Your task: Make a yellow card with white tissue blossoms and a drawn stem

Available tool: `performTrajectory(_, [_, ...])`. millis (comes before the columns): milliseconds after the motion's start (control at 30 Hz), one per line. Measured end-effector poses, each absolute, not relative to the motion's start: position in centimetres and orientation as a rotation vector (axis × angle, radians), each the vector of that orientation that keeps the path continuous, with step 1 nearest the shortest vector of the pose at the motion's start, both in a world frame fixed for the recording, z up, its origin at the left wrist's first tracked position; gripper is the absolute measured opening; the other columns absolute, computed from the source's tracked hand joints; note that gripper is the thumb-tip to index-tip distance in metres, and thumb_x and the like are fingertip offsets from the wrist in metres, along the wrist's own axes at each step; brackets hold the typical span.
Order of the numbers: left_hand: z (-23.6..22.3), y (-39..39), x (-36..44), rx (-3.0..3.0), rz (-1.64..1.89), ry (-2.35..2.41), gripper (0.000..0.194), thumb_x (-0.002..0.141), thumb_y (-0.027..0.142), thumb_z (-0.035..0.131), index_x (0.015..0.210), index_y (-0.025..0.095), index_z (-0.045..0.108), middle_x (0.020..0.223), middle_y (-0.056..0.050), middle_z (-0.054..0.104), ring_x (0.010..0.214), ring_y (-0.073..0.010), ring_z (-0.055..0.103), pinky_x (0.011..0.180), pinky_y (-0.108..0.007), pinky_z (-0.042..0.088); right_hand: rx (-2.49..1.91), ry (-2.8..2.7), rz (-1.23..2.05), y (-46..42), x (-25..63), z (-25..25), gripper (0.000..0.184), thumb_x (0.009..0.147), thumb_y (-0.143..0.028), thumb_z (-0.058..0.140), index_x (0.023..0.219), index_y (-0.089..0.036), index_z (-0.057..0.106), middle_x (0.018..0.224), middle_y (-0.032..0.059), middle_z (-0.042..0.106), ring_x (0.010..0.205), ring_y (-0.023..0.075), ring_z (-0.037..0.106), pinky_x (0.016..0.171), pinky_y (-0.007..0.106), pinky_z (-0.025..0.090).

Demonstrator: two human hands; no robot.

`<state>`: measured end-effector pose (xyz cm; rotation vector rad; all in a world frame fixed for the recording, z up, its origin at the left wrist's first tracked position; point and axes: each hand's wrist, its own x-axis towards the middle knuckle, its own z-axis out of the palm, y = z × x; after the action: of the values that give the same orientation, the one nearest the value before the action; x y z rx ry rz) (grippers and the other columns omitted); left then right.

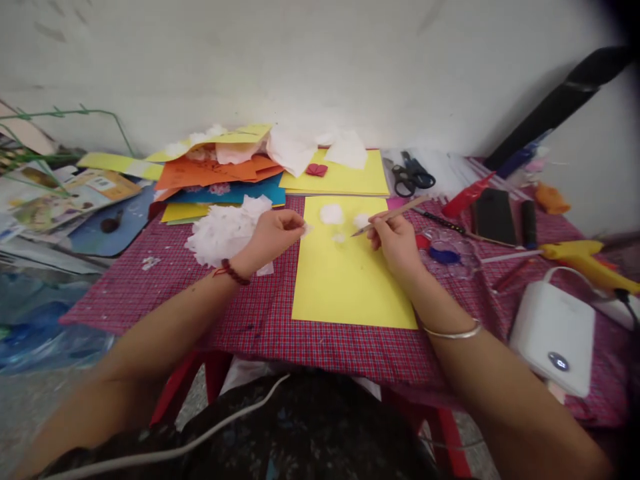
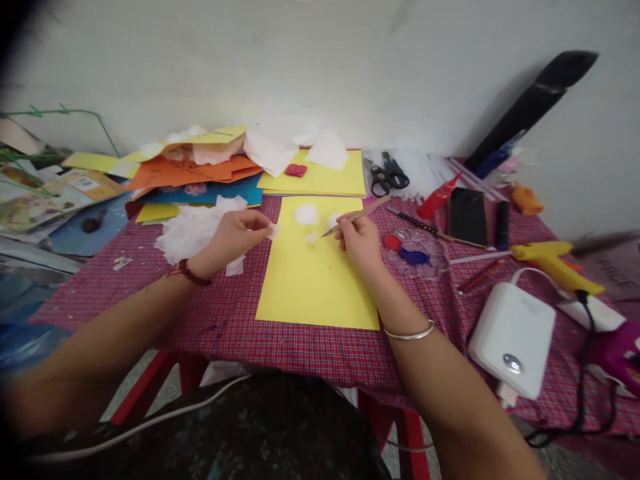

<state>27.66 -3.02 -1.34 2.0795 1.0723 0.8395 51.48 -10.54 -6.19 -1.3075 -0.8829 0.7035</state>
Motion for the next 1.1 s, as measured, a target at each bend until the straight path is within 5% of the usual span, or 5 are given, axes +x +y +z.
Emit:
performTrajectory(433, [-5.6, -2.0, 31.7, 2.404, 0.954, 0.973, 0.014, 0.077, 0.003, 0.058, 0.072, 0.016, 0.062, 0.077, 0.000, 0.059, 0.071, -0.0122, 0.055, 0.067, -0.025, 0.043, -1.474, -1.379, 0.628, -11.1, 49.8, -6.9, 0.017, 0.089, -0.033, 0.056, 0.094, -0.019, 0.064, 0.074, 0.0030, 0.068, 0.064, 0.0140, 0.062, 0.055, 0.027, 0.046])
performTrajectory(867, [-5.1, -3.0, 30.7, 2.490, 0.583, 0.912, 0.017, 0.076, 0.004, 0.055, 0.070, 0.018, 0.064, 0.078, -0.002, 0.065, 0.070, -0.0132, 0.057, 0.064, -0.026, 0.042, -1.486, -1.326, 0.571, -10.9, 50.2, -6.8, 0.018, 0.089, -0.034, 0.054, 0.094, -0.019, 0.063, 0.073, 0.0029, 0.068, 0.067, 0.0165, 0.065, 0.059, 0.030, 0.049])
performTrajectory(1100, [-5.4, -3.8, 31.6, 2.326, 0.941, 0.958, 0.015, 0.077, 0.006, 0.059, 0.067, 0.018, 0.061, 0.072, 0.000, 0.061, 0.070, -0.0121, 0.057, 0.064, -0.026, 0.043, -1.514, -1.294, 0.586, -10.6, 50.4, -6.8, 0.018, 0.087, -0.033, 0.054, 0.092, -0.019, 0.063, 0.071, 0.0026, 0.068, 0.065, 0.0159, 0.064, 0.058, 0.029, 0.048])
